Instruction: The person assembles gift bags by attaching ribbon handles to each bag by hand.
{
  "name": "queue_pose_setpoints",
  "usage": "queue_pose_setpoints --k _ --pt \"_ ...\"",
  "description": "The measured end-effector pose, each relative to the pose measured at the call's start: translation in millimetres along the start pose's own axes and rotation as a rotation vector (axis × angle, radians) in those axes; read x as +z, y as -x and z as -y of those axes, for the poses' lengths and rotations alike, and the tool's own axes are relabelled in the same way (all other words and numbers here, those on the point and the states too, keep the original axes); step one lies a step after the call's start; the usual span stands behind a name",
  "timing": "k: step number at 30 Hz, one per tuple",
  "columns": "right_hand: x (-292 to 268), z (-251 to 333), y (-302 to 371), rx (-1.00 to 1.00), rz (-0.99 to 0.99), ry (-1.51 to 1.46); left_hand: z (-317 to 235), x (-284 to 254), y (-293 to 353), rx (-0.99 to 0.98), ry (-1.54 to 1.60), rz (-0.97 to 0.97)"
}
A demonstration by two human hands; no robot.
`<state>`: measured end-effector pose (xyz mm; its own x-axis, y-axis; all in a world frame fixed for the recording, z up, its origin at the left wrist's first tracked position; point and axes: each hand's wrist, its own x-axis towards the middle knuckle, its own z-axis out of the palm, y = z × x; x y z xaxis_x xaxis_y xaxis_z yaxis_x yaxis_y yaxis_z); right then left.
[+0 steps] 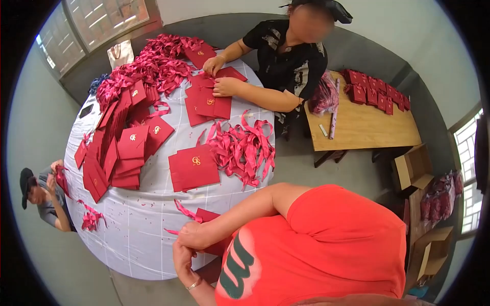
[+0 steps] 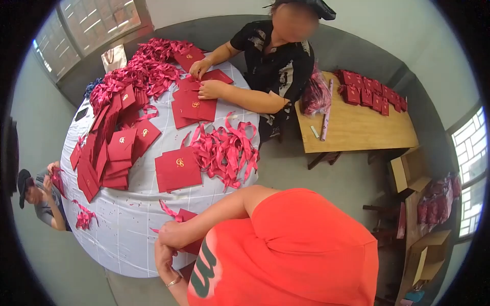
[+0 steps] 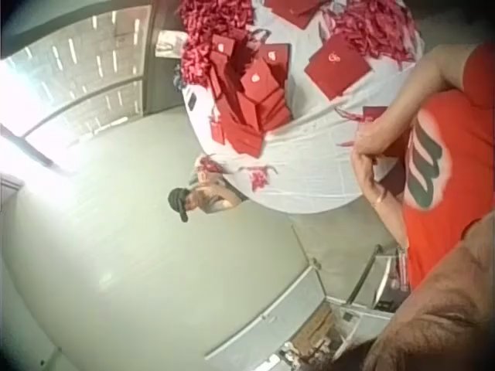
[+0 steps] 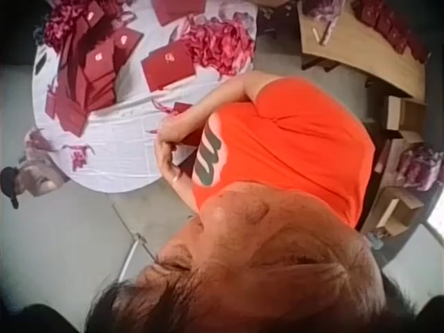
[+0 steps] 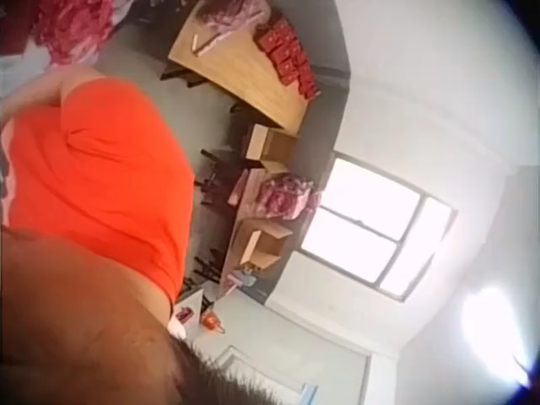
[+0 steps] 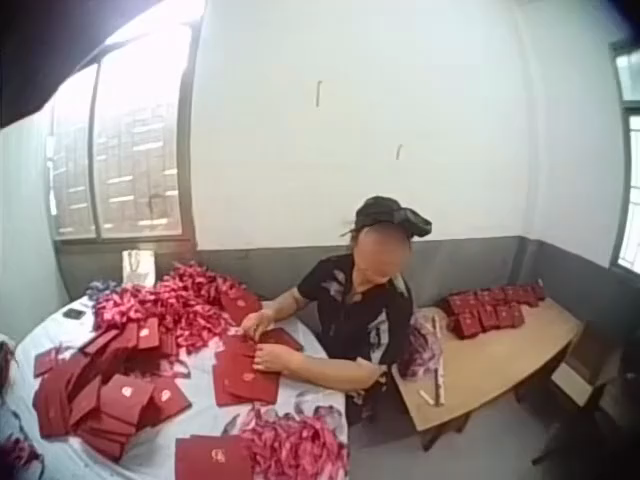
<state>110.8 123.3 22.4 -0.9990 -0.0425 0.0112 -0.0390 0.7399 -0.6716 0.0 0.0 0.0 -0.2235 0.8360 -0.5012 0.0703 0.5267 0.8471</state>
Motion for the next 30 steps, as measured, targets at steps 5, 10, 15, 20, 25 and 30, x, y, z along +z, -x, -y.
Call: queue_pose_setpoints --k 5,10,15,20,25,30 --pt "-2.9 -5.1 15.2 -0.034 -0.014 -0.131 -2.8 24.4 17.4 -0.102 0.199 -0.128" --pt "-40.6 -38.1 6.6 0.273 0.17 -0.255 -20.0 20.4 -5.0 -0.068 -0.073 -0.138" --pt "-47.8 -62.1 -26.0 0.175 0.221 -0.43 6.4 24.5 8.0 0.11 0.061 -0.294" --pt "-26.7 -81.1 -49.9 0.119 0.526 -0.263 0.4 43.5 9.7 0.174 0.155 -0.46" --pt "-22.4 -72.2 -68.0 0.256 0.773 -0.365 -3.1 47.4 20.3 0.2 0.192 -0.433" --pt "-13.8 -82.9 -73.1 0.356 0.906 -0.543 -12.8 46.9 22.6 0.152 0.219 -0.397"
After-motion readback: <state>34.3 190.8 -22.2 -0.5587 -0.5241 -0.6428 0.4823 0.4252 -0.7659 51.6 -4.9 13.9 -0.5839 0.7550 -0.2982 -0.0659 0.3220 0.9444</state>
